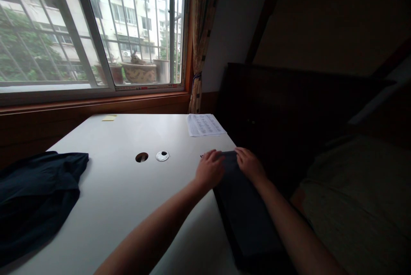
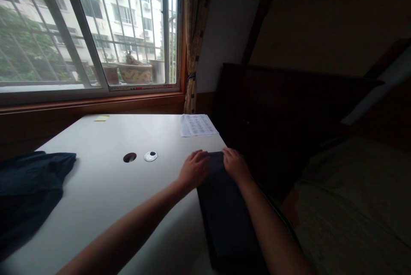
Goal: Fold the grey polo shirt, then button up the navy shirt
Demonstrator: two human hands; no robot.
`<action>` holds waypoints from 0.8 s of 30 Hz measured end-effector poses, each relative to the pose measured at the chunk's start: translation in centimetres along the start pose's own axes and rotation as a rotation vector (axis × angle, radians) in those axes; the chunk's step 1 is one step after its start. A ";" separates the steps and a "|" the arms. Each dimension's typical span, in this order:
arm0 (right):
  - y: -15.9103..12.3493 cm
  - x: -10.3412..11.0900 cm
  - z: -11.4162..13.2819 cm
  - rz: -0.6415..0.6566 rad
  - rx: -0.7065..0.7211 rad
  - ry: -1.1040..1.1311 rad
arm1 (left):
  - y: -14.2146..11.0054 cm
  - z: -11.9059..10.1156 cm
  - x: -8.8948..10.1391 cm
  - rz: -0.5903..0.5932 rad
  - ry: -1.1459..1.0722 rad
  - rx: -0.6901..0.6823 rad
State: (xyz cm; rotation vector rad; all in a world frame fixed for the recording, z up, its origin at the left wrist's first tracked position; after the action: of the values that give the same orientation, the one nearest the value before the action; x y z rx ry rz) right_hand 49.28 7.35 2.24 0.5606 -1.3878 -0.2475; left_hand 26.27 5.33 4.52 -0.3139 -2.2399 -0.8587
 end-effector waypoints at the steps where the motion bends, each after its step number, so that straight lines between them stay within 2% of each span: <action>1: -0.2 -0.4 0.4 0.048 0.049 0.013 | -0.9 -1.4 -0.4 0.046 -0.012 -0.090; 3: -0.7 -1.2 0.8 0.126 0.109 0.026 | -2.9 -3.5 -1.4 0.117 -0.021 -0.204; 5: -1.0 -1.7 0.5 0.168 0.110 0.016 | -4.6 -4.6 -2.4 0.177 0.017 -0.252; 9: -1.0 -1.8 -1.2 0.201 0.043 -0.029 | -6.3 -4.3 -3.4 0.237 0.085 -0.244; 13: -0.6 -1.9 -2.6 0.219 -0.048 -0.069 | -6.8 -4.0 -3.0 0.244 0.099 -0.230; 16: -0.3 -2.2 -3.2 0.227 -0.105 -0.088 | -7.7 -4.7 -2.4 0.250 0.116 -0.239; 20: -0.1 -2.5 -3.3 0.219 -0.143 -0.110 | -9.6 -6.9 -1.5 0.267 0.104 -0.362; 24: -0.2 -2.0 -2.5 0.182 -0.134 -0.133 | -11.3 -9.0 -0.9 0.348 0.010 -0.515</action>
State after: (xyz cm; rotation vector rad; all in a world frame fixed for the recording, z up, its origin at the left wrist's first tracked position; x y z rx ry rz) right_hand 51.37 8.74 0.29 0.3093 -1.5288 -0.2321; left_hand 26.63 -9.08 3.13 -0.9038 -1.8453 -1.2219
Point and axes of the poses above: each hand's wrist, its own y-axis towards the middle knuckle, its own x-axis out of the back of the hand, z = x × y, the point moved 2 cm from there along y, towards the middle knuckle, and after that the axes turned 5 degrees about -z, right-handed, at the moved point
